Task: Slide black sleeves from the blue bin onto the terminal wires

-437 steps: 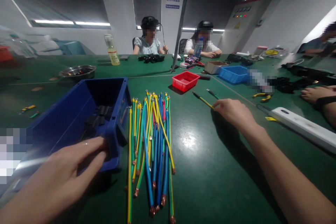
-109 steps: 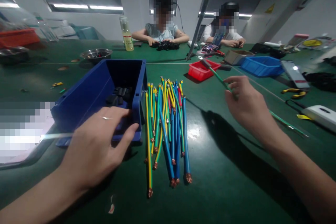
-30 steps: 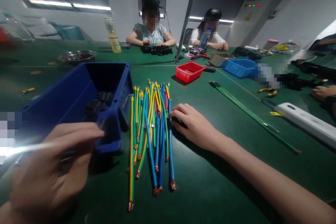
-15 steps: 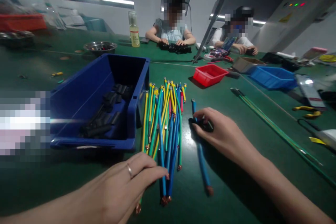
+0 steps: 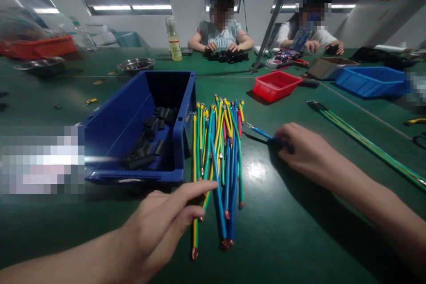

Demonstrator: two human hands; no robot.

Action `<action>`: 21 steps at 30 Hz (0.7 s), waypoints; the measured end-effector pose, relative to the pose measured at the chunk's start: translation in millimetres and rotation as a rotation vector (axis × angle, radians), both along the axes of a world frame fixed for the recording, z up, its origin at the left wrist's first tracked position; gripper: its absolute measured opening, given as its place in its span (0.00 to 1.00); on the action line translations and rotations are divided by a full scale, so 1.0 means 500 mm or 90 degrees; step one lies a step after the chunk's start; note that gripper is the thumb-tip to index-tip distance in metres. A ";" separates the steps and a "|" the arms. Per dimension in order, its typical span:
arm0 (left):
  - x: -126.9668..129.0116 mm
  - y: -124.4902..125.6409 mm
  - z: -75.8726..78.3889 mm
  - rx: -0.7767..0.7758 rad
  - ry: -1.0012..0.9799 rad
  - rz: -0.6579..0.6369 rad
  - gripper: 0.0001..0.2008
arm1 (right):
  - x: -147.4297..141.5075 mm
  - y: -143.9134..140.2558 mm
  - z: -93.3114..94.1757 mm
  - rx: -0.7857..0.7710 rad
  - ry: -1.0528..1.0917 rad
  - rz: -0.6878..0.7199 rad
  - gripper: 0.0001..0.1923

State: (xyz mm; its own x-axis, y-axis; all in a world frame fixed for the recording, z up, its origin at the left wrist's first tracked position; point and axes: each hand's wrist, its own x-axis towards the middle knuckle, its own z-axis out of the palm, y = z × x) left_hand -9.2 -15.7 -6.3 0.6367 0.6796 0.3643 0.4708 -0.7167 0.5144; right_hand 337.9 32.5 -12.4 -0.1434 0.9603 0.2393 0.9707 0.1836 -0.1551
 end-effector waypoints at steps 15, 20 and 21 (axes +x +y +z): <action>-0.009 0.001 -0.013 0.106 -0.060 -0.014 0.13 | -0.073 -0.058 0.052 0.251 0.055 0.287 0.07; -0.010 0.006 -0.013 0.097 -0.038 -0.032 0.14 | -0.075 -0.066 0.047 0.239 0.014 0.405 0.10; -0.010 0.006 -0.012 0.088 -0.042 -0.037 0.14 | -0.078 -0.069 0.047 0.234 0.013 0.420 0.11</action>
